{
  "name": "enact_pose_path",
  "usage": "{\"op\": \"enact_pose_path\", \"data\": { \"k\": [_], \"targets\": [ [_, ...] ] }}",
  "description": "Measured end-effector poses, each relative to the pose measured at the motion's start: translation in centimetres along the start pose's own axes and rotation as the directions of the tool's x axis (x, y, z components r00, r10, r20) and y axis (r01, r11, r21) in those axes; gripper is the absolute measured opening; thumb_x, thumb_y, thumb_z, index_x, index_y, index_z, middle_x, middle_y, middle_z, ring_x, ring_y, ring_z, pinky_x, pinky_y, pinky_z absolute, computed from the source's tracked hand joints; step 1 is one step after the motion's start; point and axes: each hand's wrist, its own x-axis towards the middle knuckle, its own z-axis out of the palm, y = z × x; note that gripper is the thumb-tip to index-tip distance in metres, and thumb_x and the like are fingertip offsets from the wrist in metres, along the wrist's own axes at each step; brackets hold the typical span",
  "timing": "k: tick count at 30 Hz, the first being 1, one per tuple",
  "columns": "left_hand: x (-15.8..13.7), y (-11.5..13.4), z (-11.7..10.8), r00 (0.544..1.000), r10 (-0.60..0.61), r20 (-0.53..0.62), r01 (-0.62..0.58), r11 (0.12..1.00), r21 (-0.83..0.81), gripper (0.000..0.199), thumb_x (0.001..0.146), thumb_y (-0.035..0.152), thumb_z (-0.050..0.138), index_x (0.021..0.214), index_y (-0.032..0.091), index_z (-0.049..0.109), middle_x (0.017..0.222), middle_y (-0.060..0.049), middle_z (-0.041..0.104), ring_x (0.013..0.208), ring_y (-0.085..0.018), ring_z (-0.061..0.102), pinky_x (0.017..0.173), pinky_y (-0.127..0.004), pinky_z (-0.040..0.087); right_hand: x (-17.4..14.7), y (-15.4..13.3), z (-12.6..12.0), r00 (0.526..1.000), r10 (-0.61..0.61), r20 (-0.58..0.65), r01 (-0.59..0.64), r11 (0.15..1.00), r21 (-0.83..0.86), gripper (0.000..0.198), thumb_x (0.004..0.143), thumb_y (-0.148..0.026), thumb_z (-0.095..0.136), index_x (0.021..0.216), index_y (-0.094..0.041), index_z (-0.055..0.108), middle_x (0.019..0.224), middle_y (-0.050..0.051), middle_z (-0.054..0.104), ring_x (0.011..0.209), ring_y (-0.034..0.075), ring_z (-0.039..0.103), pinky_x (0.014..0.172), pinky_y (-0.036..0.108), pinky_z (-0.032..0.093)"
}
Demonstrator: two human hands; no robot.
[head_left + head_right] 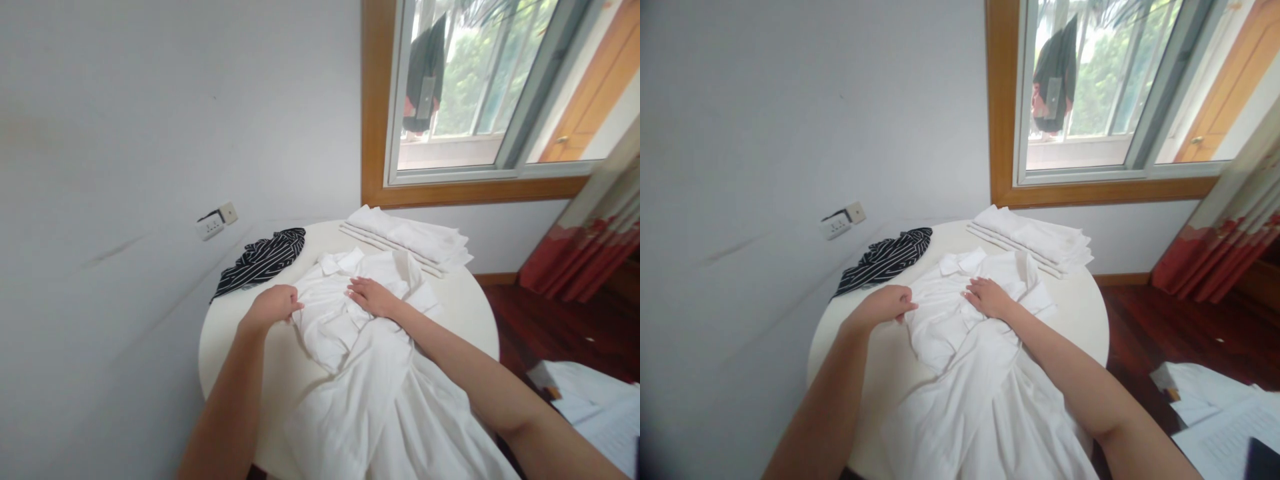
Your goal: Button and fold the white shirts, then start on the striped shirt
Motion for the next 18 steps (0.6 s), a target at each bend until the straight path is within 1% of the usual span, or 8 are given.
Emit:
{"op": "enact_pose_path", "data": {
  "k": [2, 5, 7, 9, 11, 14, 16, 18],
  "targets": [
    [-0.1, -0.5, -0.3, 1.0, -0.02, 0.001, 0.02, 0.988, -0.15, 0.024, 0.075, 0.036, 0.058, 0.06, 0.019, 0.05, 0.057, 0.0, 0.066, 0.058, -0.015, 0.065, 0.054, -0.022, 0.043, 0.0, 0.1, 0.2, 1.0, -0.01, -0.01, 0.009, 1.0, -0.012, 0.05, 0.097, -0.048, 0.032, 0.126, -0.018, 0.059, 0.138, 0.01, 0.05, 0.132, 0.022, 0.04, 0.109, 0.04, 0.03],
    [-0.2, -1.4, -0.5, 0.997, -0.068, 0.033, 0.076, 0.928, -0.365, 0.023, 0.077, 0.036, 0.059, 0.064, 0.019, 0.053, 0.061, -0.002, 0.068, 0.063, -0.017, 0.068, 0.056, -0.022, 0.049, 0.0, 0.3, 0.4, 1.0, -0.013, -0.005, 0.013, 1.0, -0.022, 0.05, 0.095, -0.048, 0.037, 0.128, -0.016, 0.057, 0.14, 0.012, 0.048, 0.133, 0.023, 0.039, 0.11, 0.041, 0.03],
    [-0.2, -2.0, -0.6, 0.996, -0.081, 0.046, 0.094, 0.886, -0.455, 0.022, 0.078, 0.036, 0.06, 0.066, 0.018, 0.053, 0.063, -0.002, 0.069, 0.066, -0.018, 0.069, 0.058, -0.023, 0.052, 0.0, 0.3, 0.4, 1.0, -0.001, -0.001, 0.001, 1.0, -0.017, 0.049, 0.095, -0.048, 0.04, 0.128, -0.016, 0.057, 0.14, 0.012, 0.047, 0.133, 0.024, 0.039, 0.11, 0.041, 0.029],
    [-0.2, -2.2, -0.8, 0.994, -0.108, 0.034, 0.109, 0.842, -0.528, 0.022, 0.081, 0.034, 0.057, 0.068, 0.018, 0.052, 0.065, -0.003, 0.07, 0.066, -0.018, 0.07, 0.061, -0.024, 0.054, 0.0, 0.3, 0.4, 1.0, 0.02, -0.004, -0.02, 1.0, -0.008, 0.048, 0.095, -0.047, 0.04, 0.128, -0.016, 0.057, 0.141, 0.013, 0.047, 0.133, 0.024, 0.038, 0.111, 0.042, 0.029],
    [-0.1, -2.2, -0.9, 0.987, -0.158, 0.005, 0.131, 0.799, -0.587, 0.022, 0.086, 0.034, 0.052, 0.07, 0.018, 0.05, 0.067, -0.004, 0.07, 0.066, -0.017, 0.07, 0.063, -0.025, 0.056, 0.0, 0.2, 0.3, 0.999, 0.04, -0.007, -0.04, 0.999, 0.0, 0.047, 0.095, -0.044, 0.039, 0.127, -0.015, 0.058, 0.14, 0.013, 0.047, 0.134, 0.023, 0.038, 0.111, 0.042, 0.028],
    [0.0, -1.8, -1.1, 0.966, -0.255, -0.054, 0.155, 0.728, -0.667, 0.021, 0.091, 0.033, 0.045, 0.076, 0.019, 0.046, 0.069, -0.003, 0.071, 0.067, -0.016, 0.07, 0.065, -0.026, 0.057, 0.1, 0.4, 0.3, 0.999, 0.044, -0.009, -0.044, 0.999, 0.014, 0.044, 0.096, -0.041, 0.039, 0.124, -0.014, 0.06, 0.137, 0.013, 0.051, 0.133, 0.022, 0.04, 0.111, 0.041, 0.029],
    [0.2, -1.7, -1.2, 0.945, -0.308, -0.111, 0.133, 0.671, -0.729, 0.018, 0.093, 0.031, 0.043, 0.079, 0.02, 0.044, 0.068, -0.003, 0.069, 0.067, -0.016, 0.07, 0.066, -0.026, 0.057, 0.2, 0.7, 0.4, 0.999, 0.029, -0.014, -0.028, 0.999, 0.018, 0.041, 0.096, -0.038, 0.04, 0.122, -0.015, 0.061, 0.135, 0.013, 0.053, 0.132, 0.021, 0.041, 0.111, 0.04, 0.03],
    [0.5, -1.8, -1.3, 0.918, -0.354, -0.177, 0.077, 0.599, -0.797, 0.016, 0.093, 0.029, 0.043, 0.081, 0.019, 0.043, 0.064, -0.003, 0.067, 0.064, -0.016, 0.07, 0.065, -0.028, 0.057, 0.2, 1.1, 0.5, 1.0, 0.005, -0.015, -0.005, 1.0, 0.021, 0.039, 0.095, -0.035, 0.041, 0.123, -0.015, 0.061, 0.135, 0.013, 0.053, 0.131, 0.02, 0.042, 0.111, 0.04, 0.03]
  ]
}}
